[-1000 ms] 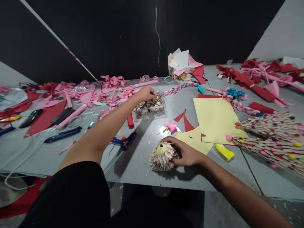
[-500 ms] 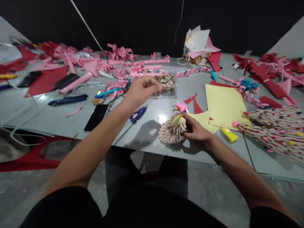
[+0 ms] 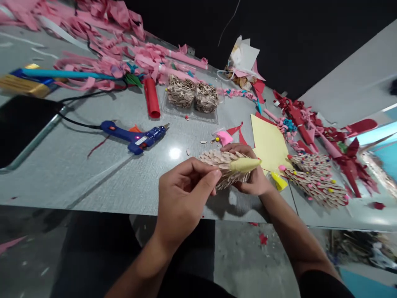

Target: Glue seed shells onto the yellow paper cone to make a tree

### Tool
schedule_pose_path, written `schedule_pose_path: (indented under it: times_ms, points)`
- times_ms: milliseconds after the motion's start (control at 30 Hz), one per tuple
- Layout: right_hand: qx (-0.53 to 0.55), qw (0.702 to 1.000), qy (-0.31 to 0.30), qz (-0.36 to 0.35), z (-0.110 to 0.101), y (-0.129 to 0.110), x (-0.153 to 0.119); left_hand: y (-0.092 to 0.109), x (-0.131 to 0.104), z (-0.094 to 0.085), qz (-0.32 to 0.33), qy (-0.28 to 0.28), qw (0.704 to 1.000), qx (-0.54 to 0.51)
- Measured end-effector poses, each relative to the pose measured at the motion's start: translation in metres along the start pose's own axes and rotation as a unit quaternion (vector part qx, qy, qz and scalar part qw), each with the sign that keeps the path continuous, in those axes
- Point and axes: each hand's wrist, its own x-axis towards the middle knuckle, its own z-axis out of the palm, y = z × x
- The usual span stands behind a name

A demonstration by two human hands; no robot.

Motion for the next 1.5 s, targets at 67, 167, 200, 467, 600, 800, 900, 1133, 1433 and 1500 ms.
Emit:
schedule_pose_path:
  times_ms: [67,167,200,467,600,800,900,1133,1433,1500]
  points:
    - [-0.018,1.000,0.011,-0.023,0.001,-0.004,0.003,0.000,-0.003,0.004,-0.014,-0.004,1.000,-0.011]
    - [-0.032,0.998,0.020,-0.050,0.003,-0.007,0.006,-0.001,-0.008,0.008,-0.034,-0.011,0.999,-0.021]
    - [-0.035,0.998,0.023,-0.056,0.004,-0.007,0.006,-0.001,-0.009,0.009,-0.037,-0.011,0.999,-0.020]
    - [-0.052,0.994,0.042,-0.084,0.007,-0.007,0.004,-0.005,-0.014,0.010,-0.054,-0.011,0.998,-0.022]
    - [-0.055,0.993,0.033,-0.100,0.005,-0.010,0.006,-0.009,-0.015,0.009,-0.070,-0.016,0.996,-0.043]
    - [-0.075,0.988,0.045,-0.126,0.005,-0.008,0.006,-0.010,-0.015,0.007,-0.103,-0.028,0.991,-0.087]
    - [-0.098,0.987,0.049,-0.120,0.004,-0.009,0.006,-0.010,-0.014,0.007,-0.118,-0.031,0.988,-0.097]
    - [-0.123,0.985,0.055,-0.105,0.003,-0.010,0.003,-0.012,-0.013,0.006,-0.142,-0.040,0.981,-0.123]
    - [-0.104,0.990,0.060,-0.072,0.005,-0.012,0.004,-0.015,-0.012,0.005,-0.115,-0.019,0.991,-0.066]
    - [-0.097,0.990,0.058,-0.080,0.005,-0.012,0.005,-0.015,-0.012,0.005,-0.112,-0.018,0.992,-0.061]
